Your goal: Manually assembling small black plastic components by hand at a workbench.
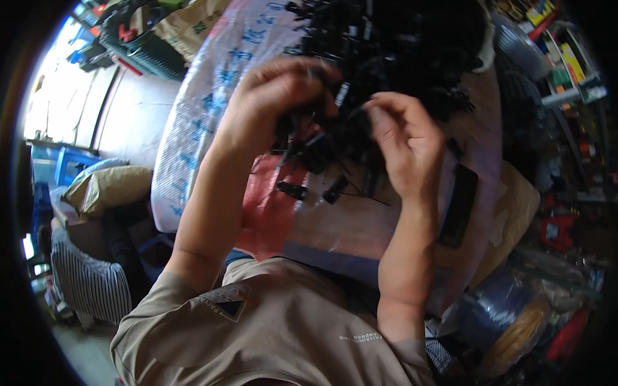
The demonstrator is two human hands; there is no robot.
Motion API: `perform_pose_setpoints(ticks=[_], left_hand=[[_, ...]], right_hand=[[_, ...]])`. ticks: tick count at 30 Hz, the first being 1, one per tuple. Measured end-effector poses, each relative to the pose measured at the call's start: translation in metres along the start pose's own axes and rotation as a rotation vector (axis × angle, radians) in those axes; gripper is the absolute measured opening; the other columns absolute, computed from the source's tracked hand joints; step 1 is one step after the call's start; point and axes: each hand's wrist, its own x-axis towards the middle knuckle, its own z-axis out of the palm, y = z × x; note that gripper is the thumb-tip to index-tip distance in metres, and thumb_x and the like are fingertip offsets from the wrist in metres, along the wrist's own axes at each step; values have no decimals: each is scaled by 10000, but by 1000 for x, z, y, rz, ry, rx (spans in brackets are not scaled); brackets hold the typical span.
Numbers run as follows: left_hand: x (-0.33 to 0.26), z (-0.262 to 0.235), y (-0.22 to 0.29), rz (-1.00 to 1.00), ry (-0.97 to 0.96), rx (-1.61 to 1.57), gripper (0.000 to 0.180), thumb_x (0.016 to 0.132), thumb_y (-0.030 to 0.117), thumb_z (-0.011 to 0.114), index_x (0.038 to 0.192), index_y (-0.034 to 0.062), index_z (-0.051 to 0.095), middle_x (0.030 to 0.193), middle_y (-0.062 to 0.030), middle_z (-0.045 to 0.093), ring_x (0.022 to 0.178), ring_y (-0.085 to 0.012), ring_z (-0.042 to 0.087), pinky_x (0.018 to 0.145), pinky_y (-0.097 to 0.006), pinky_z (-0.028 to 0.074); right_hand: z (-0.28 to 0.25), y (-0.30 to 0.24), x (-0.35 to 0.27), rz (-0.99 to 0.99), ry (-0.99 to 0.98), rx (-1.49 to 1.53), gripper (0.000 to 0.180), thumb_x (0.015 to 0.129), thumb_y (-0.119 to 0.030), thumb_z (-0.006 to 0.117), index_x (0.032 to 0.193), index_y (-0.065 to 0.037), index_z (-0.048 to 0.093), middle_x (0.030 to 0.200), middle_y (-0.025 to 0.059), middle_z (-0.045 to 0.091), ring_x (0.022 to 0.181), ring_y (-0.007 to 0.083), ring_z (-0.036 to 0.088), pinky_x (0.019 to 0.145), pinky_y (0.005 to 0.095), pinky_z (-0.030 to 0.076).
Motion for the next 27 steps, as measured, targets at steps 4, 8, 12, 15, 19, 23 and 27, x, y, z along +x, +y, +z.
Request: perform_pose_setpoints(ticks=[4,8,12,15,19,23,27], left_hand=[[14,-75,25,241,252,-228,371,917,231,532,1170,-40,562,869,-178,669,573,-166,588,508,-266,476],[3,-160,55,329,651,187,256,872,195,647,1061,22,656,843,-103,656,592,-172,616,470,-274,480],[-16,-225,57,128,733,708,442,863,363,670,1181,57,647,1080,-77,676,1066,-211,597,975,-349,412],[-18,-208,42,159,676,820,482,855,451,658,1173,89,664,1148,-86,667,1094,-231,602,963,-350,435],[-15,-113,37,314,326,617,340,909,275,625,1107,2,671,1038,-89,701,981,-175,652,872,-304,487],[-13,-8,25,150,52,520,263,907,104,626,1135,-25,647,1039,-101,692,961,-128,639,844,-278,510],[4,34,4,274,5,740,400,865,160,664,1182,-71,582,1025,-195,689,973,-244,678,827,-323,510]], right_hand=[[6,30,16,-184,-62,-614,382,850,-40,642,1221,8,563,1062,172,657,719,234,604,672,297,505],[7,26,15,-339,-62,-651,205,888,-18,569,1078,17,639,981,176,661,877,319,653,752,365,520],[2,22,11,-145,86,-358,298,899,-9,602,1197,-9,598,864,44,634,738,107,600,657,230,491],[-7,11,8,-47,100,-218,289,916,-28,598,1205,-21,593,840,-5,584,660,35,527,589,171,442],[-6,8,4,-28,194,-99,228,965,-110,558,1148,17,609,935,98,675,716,110,642,639,232,529],[8,4,-3,-105,173,-20,233,992,-99,499,1161,36,586,979,114,670,819,163,679,742,276,562],[5,5,-13,-296,153,-179,196,975,-48,511,1132,29,600,961,103,685,821,154,683,747,266,553]])
